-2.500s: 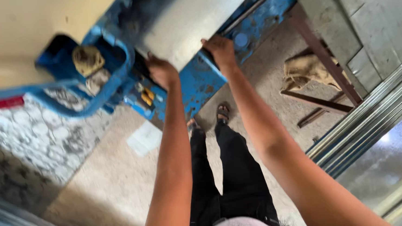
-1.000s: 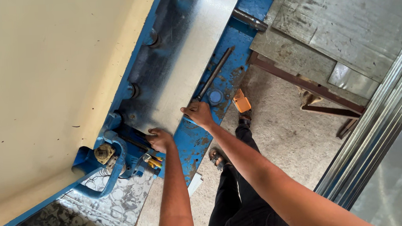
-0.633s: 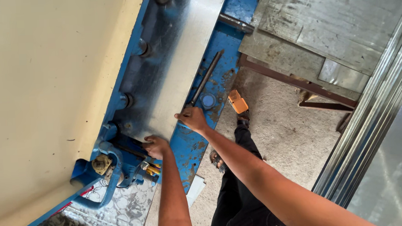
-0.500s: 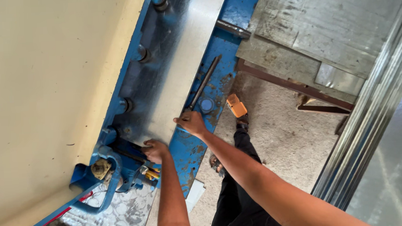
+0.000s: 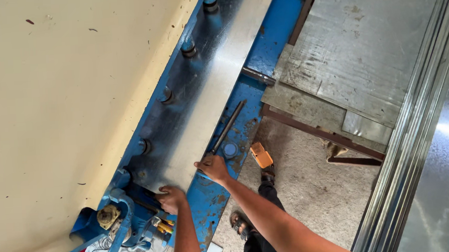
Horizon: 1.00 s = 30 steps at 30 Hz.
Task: The person operates a manual metal bending machine to fold rectangular metal sheets. They repeatedly pick up a sheet, align it in the machine's jaws, pull down the handle to bend the metal, and then remove the finished piece to place it on a stack. The process is repeated for multiple sheets throughout the clip.
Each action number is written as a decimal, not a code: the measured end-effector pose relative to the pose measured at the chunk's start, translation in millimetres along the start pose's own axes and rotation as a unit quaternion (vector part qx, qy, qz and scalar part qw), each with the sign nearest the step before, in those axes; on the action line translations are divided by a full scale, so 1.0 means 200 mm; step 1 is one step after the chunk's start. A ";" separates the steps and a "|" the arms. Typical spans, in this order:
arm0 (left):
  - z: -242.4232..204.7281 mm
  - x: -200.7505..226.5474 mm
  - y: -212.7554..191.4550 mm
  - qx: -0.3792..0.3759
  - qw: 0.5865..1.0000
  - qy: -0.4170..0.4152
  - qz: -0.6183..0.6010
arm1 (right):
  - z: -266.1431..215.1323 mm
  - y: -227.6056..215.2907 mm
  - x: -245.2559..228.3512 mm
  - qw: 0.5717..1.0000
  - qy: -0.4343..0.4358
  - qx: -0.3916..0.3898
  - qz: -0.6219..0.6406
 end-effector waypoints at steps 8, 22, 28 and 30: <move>-0.01 0.01 -0.02 -0.009 1.000 -0.001 -0.009 | -0.03 -0.02 -0.06 1.000 0.006 -0.014 -0.009; 0.02 -0.01 0.04 -0.007 1.000 0.005 -0.009 | -0.03 -0.03 -0.07 1.000 -0.011 0.003 -0.011; 0.06 -0.05 0.07 -0.056 0.998 -0.004 -0.028 | 0.02 0.03 0.06 0.999 0.001 -0.005 0.033; 0.05 -0.07 0.03 -0.080 0.996 0.012 -0.028 | 0.00 0.01 0.13 1.000 0.026 -0.003 -0.004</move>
Point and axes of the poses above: each hand's wrist, its own z-axis towards the middle knuckle, its own y-axis out of the palm, x = y × z, the point moved 6 cm from there along z, towards the middle knuckle, and after that the axes turned 3 degrees about -z, right-handed, at the moved point
